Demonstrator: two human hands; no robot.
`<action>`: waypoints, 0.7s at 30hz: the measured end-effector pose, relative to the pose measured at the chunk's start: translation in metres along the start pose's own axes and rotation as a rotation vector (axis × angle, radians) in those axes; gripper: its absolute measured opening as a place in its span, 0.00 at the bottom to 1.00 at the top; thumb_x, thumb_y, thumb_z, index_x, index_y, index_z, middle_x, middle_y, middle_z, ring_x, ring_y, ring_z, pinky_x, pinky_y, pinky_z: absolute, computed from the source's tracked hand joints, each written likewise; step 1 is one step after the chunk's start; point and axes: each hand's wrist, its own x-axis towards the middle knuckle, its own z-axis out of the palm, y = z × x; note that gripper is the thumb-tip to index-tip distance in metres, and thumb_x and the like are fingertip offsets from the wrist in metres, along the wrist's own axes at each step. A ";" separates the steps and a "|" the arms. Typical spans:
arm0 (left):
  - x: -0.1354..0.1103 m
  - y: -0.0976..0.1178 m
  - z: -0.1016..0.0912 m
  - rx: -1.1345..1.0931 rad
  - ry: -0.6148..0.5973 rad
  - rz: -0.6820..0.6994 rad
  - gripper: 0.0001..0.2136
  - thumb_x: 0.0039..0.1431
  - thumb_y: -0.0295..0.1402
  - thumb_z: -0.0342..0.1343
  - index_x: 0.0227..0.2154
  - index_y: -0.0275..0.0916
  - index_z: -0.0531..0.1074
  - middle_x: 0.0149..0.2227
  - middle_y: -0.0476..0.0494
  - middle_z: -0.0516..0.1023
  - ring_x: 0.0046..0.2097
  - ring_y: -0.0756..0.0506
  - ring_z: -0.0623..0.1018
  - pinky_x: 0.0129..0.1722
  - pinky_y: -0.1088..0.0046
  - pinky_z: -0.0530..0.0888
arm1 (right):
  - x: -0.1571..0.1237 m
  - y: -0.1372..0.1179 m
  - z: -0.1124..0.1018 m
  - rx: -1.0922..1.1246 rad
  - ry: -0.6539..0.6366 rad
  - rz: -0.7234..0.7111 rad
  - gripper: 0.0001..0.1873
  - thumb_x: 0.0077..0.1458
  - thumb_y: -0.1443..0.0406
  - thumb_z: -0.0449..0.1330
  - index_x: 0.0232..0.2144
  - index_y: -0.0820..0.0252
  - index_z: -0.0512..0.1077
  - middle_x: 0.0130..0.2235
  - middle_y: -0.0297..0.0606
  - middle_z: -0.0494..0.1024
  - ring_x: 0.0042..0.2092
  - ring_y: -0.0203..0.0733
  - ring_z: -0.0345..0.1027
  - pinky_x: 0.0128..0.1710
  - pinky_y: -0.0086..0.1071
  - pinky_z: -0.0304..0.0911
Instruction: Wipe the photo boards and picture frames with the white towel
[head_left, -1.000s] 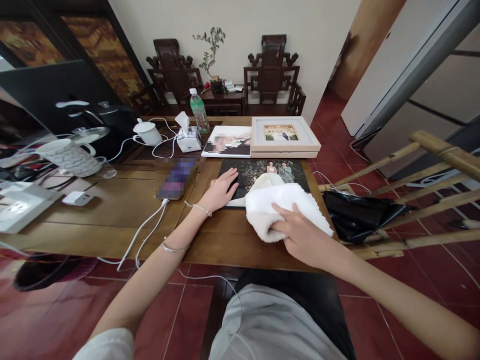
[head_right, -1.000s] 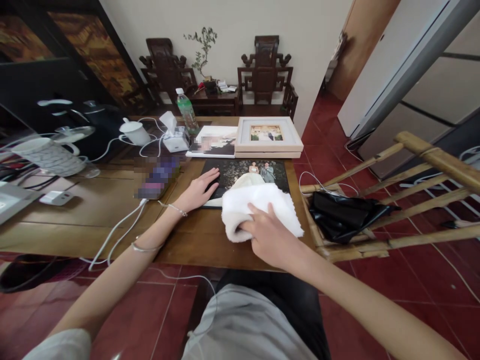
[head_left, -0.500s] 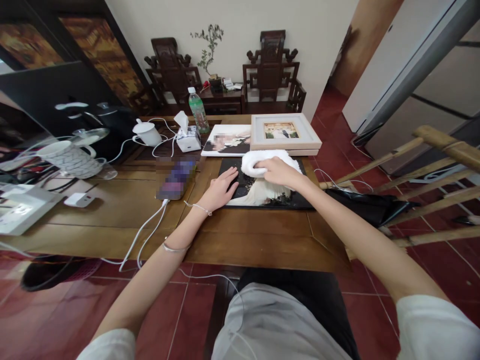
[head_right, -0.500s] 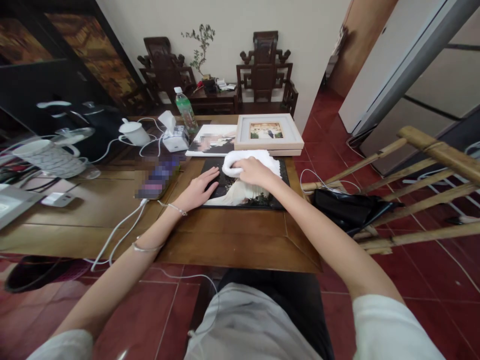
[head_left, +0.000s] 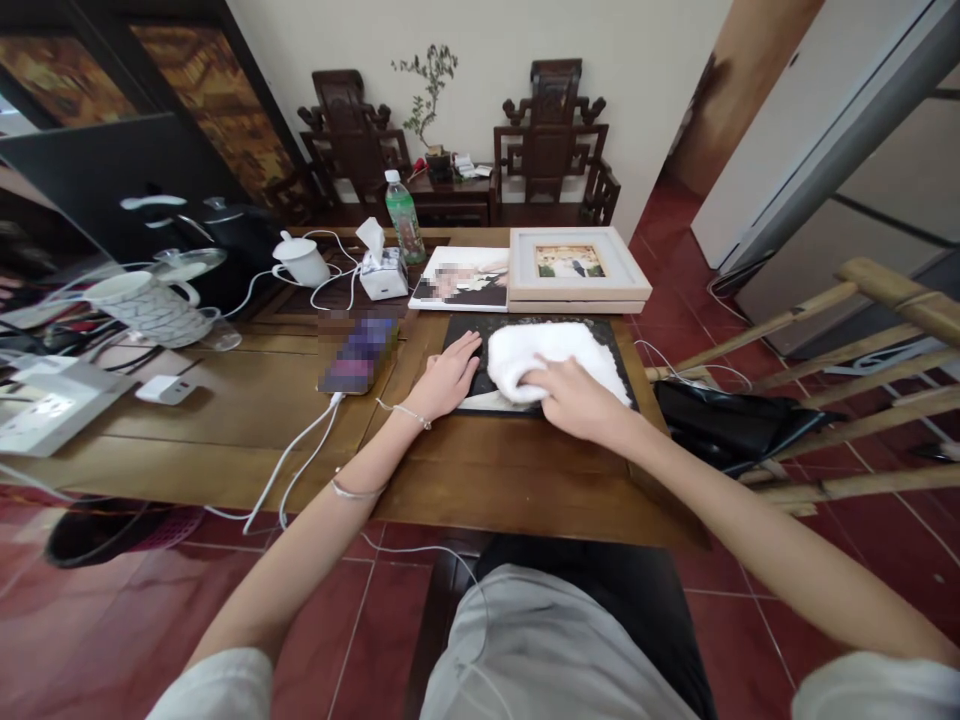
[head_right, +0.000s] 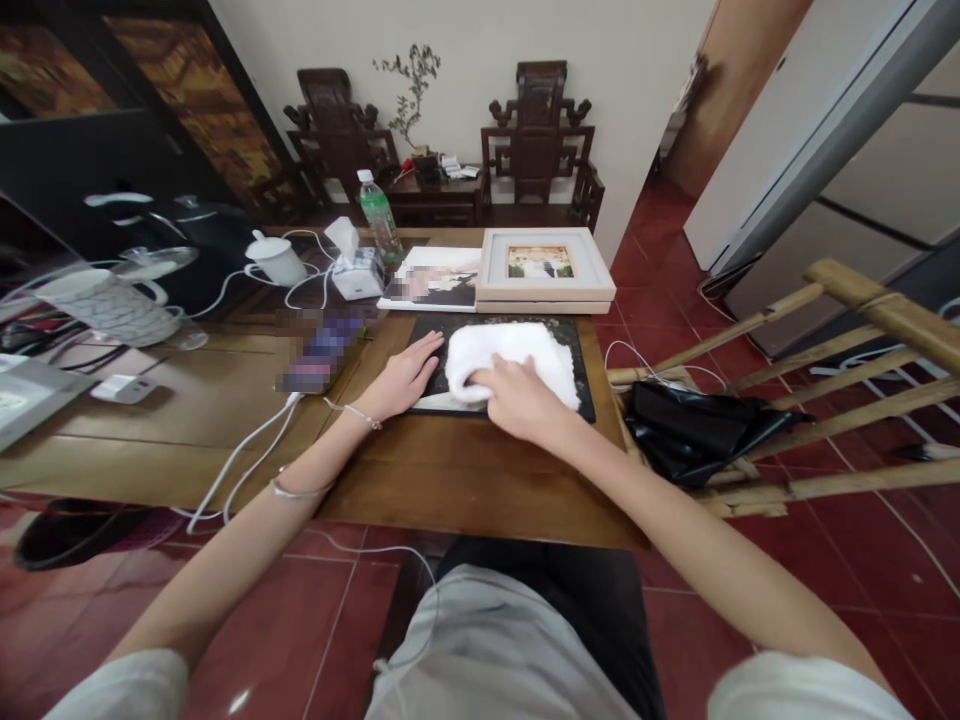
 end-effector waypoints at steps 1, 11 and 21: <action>0.000 0.000 0.000 0.002 0.002 0.000 0.23 0.69 0.35 0.38 0.62 0.33 0.62 0.68 0.33 0.59 0.70 0.41 0.57 0.66 0.50 0.59 | -0.013 -0.005 0.003 -0.005 -0.023 -0.018 0.34 0.47 0.79 0.47 0.55 0.59 0.74 0.57 0.50 0.75 0.65 0.57 0.58 0.61 0.59 0.51; 0.001 -0.008 0.006 -0.011 0.058 -0.027 0.22 0.69 0.35 0.39 0.62 0.36 0.63 0.68 0.34 0.59 0.70 0.40 0.57 0.65 0.48 0.60 | -0.041 -0.034 -0.004 0.021 -0.098 -0.076 0.34 0.48 0.78 0.48 0.53 0.54 0.75 0.53 0.47 0.77 0.60 0.55 0.65 0.58 0.53 0.56; 0.001 -0.012 0.006 -0.005 0.032 -0.020 0.24 0.68 0.33 0.38 0.63 0.32 0.61 0.68 0.34 0.59 0.70 0.40 0.57 0.67 0.51 0.58 | 0.056 0.003 -0.015 0.033 0.054 0.031 0.29 0.50 0.76 0.51 0.52 0.55 0.77 0.51 0.44 0.79 0.50 0.51 0.72 0.48 0.35 0.64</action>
